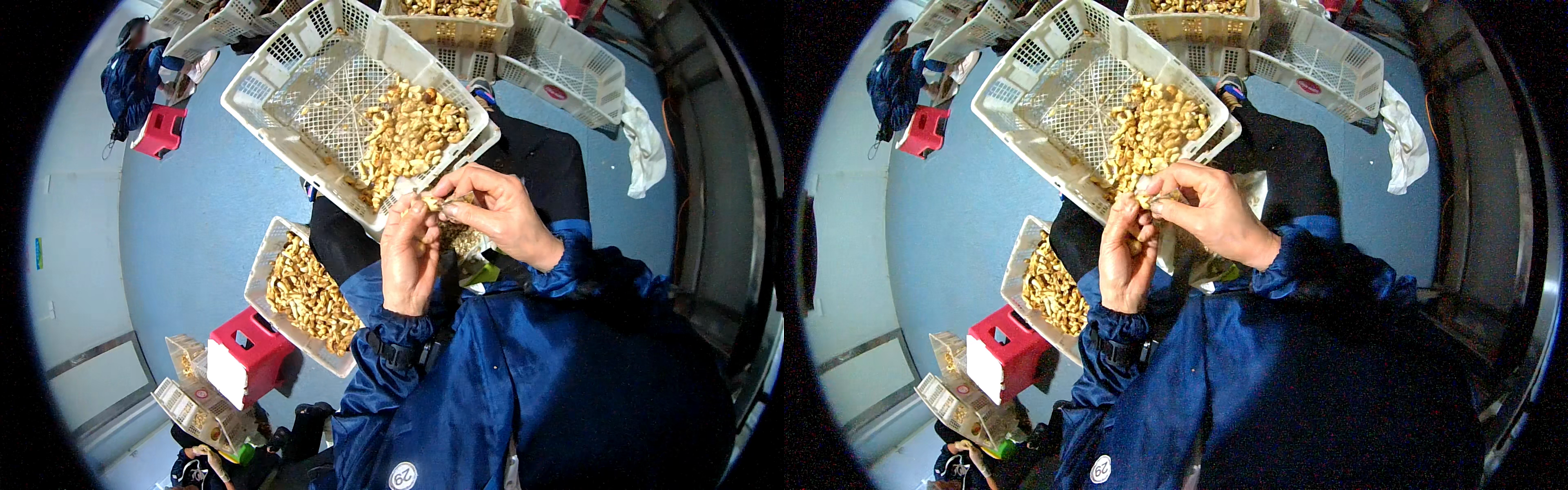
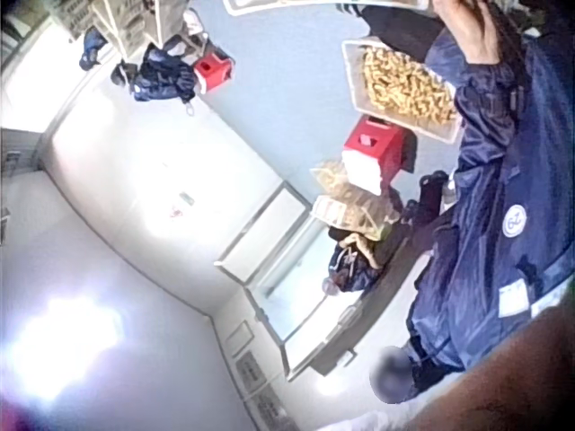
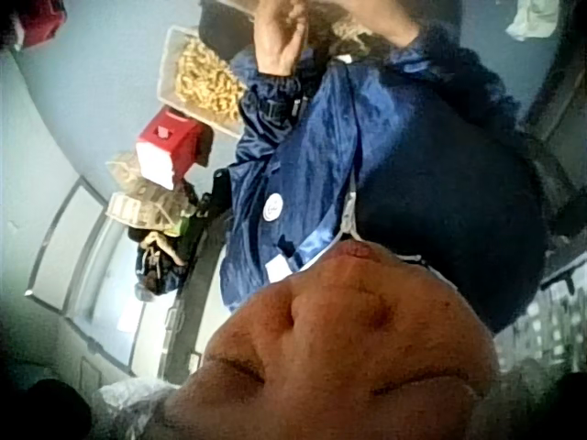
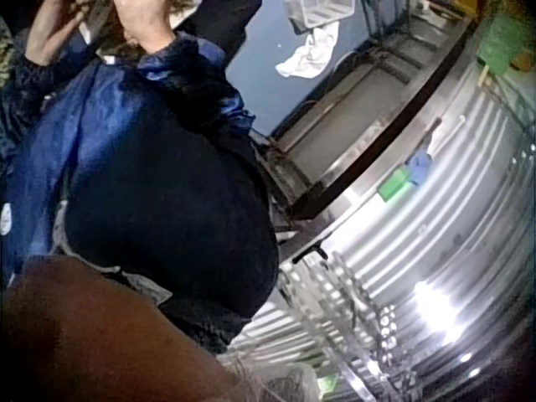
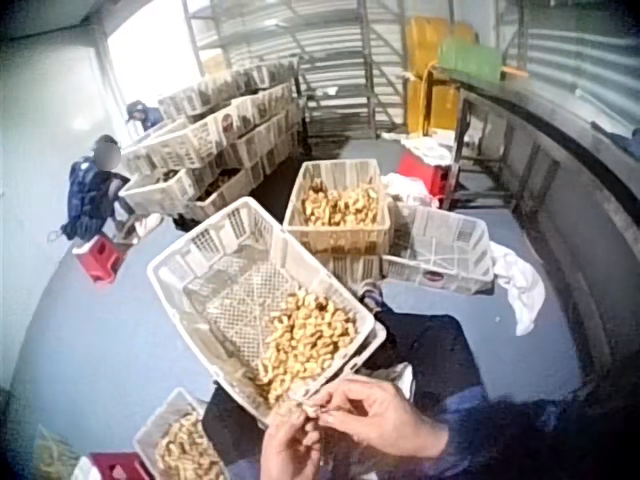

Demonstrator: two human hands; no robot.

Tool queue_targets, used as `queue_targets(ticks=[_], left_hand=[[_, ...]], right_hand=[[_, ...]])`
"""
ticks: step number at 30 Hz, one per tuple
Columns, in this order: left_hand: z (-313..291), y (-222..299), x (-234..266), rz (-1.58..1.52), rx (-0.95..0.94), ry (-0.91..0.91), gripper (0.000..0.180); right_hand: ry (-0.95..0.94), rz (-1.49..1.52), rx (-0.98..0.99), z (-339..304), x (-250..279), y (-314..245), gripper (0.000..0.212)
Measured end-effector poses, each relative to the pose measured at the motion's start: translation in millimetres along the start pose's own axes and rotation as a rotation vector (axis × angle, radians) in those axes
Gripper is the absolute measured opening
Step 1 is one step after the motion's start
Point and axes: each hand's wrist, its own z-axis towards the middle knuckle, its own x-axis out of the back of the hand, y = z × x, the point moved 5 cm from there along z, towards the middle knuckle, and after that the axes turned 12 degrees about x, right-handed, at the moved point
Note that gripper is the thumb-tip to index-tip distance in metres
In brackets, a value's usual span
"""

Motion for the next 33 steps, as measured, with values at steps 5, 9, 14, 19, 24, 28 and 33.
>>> queue_targets(ticks=[5, 9, 14, 19, 24, 28, 33], left_hand=[[-13.0, 4.0, -18.7, 0.174, -0.089, 0.016, 0.017], [-24.4, 6.1, -26.0, 0.291, 0.072, 0.008, 0.017], [-25.2, 4.6, -22.4, 0.372, -0.033, 0.078, 0.015], [-30.8, 6.9, -21.8, 0.543, -0.155, 0.206, 0.018], [-33.3, 8.7, -24.8, 0.682, -0.242, 0.221, 0.019], [-36.0, 8.8, -29.5, 0.733, -0.31, 0.207, 0.018], [-39.3, 13.5, -36.7, 0.836, -0.408, 0.155, 0.019]], right_hand=[[-0.074, -0.258, 0.146, 4.4, 2.5, -18.2, 0.006], [-0.19, -0.294, 0.195, 6.5, 4.4, -26.7, 0.01], [-0.21, -0.309, 0.181, 7.2, 1.7, -33.2, 0.014], [-0.243, -0.385, 0.162, 7.1, 2.6, -32.1, 0.01], [-0.194, -0.191, 0.003, 6.8, 8.8, -26.2, 0.008], [-0.281, -0.374, 0.13, 6.8, 7.0, -31.8, 0.009], [-0.268, -0.153, -0.005, 5.8, 9.1, -23.3, 0.01]])
